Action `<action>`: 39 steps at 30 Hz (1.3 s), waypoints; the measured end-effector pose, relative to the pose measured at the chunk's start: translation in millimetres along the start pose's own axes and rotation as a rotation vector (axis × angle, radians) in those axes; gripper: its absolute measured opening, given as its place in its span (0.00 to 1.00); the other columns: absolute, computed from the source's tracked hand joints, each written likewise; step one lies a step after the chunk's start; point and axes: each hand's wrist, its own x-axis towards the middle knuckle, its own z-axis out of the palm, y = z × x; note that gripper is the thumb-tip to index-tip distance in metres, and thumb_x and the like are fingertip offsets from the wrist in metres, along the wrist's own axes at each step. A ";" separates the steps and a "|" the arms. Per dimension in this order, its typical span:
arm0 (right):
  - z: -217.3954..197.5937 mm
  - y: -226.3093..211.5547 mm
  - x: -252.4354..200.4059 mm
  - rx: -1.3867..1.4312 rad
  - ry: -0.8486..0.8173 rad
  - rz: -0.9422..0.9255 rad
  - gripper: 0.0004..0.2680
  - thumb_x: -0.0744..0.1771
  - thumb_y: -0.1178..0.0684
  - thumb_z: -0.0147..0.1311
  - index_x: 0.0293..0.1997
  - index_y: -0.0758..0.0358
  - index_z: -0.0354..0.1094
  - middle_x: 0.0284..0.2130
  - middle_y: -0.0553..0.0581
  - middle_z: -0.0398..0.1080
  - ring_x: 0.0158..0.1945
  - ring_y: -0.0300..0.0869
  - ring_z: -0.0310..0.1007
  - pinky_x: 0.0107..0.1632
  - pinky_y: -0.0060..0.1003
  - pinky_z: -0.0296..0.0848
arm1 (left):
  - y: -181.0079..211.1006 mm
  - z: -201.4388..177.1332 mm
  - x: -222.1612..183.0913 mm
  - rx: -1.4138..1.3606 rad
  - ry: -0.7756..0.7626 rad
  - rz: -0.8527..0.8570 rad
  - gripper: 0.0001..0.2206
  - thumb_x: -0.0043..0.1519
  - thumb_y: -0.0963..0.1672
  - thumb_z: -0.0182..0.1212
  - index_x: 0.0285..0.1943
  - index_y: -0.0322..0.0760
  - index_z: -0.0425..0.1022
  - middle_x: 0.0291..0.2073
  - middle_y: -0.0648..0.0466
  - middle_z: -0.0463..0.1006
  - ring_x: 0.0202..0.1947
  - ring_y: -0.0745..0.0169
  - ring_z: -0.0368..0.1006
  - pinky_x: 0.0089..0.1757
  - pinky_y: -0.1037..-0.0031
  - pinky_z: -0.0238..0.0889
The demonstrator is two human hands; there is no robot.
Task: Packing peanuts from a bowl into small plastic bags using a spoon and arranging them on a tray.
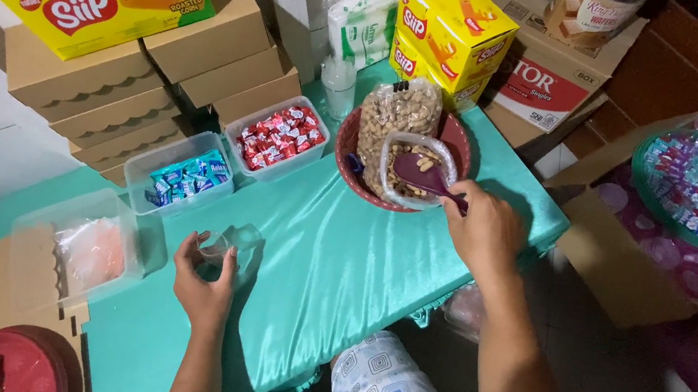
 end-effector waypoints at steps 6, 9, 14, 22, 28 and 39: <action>-6.5 -4.4 -3.9 0.036 0.030 0.002 0.09 0.68 0.46 0.58 0.51 0.48 0.78 0.38 0.58 0.80 0.44 0.58 0.81 0.45 0.55 0.78 | 3.4 -0.2 -0.9 -0.007 -0.001 -0.006 0.31 0.60 0.43 0.75 0.70 0.33 0.63 0.55 0.42 0.79 0.51 0.41 0.76 0.54 0.53 0.68; -11.9 -7.2 -8.2 0.060 0.097 -0.047 0.08 0.66 0.47 0.60 0.49 0.47 0.79 0.36 0.59 0.80 0.42 0.58 0.80 0.45 0.55 0.78 | 3.7 -0.5 -1.0 -0.013 0.000 -0.005 0.31 0.60 0.43 0.75 0.70 0.33 0.63 0.54 0.42 0.79 0.50 0.41 0.76 0.54 0.53 0.68; -22.5 -11.0 -13.3 0.079 0.211 -0.145 0.07 0.64 0.49 0.64 0.45 0.47 0.81 0.34 0.58 0.80 0.40 0.57 0.80 0.42 0.52 0.79 | -1.6 0.6 0.4 -0.032 0.016 0.007 0.31 0.60 0.43 0.75 0.70 0.33 0.63 0.54 0.43 0.79 0.50 0.41 0.77 0.54 0.54 0.68; -28.9 -33.0 -14.4 0.117 0.294 -0.261 0.06 0.64 0.50 0.66 0.42 0.46 0.82 0.31 0.53 0.78 0.37 0.52 0.80 0.40 0.44 0.78 | -11.3 3.9 -1.4 -0.016 0.035 -0.008 0.32 0.55 0.45 0.77 0.68 0.39 0.66 0.54 0.51 0.81 0.48 0.49 0.79 0.53 0.59 0.70; -21.0 -67.6 -23.8 0.201 0.305 -0.413 0.06 0.64 0.53 0.67 0.44 0.49 0.82 0.30 0.56 0.78 0.37 0.55 0.79 0.42 0.44 0.77 | -14.8 7.1 -1.4 -0.046 0.039 0.010 0.30 0.52 0.45 0.79 0.63 0.38 0.71 0.50 0.47 0.83 0.47 0.43 0.80 0.51 0.57 0.72; 53.6 -135.4 -43.9 0.179 0.204 -0.682 0.07 0.64 0.48 0.67 0.44 0.48 0.82 0.29 0.53 0.77 0.31 0.49 0.76 0.37 0.42 0.73 | -15.4 -0.5 -0.3 -0.072 0.041 0.005 0.31 0.52 0.47 0.77 0.64 0.39 0.71 0.52 0.51 0.81 0.50 0.53 0.79 0.52 0.66 0.70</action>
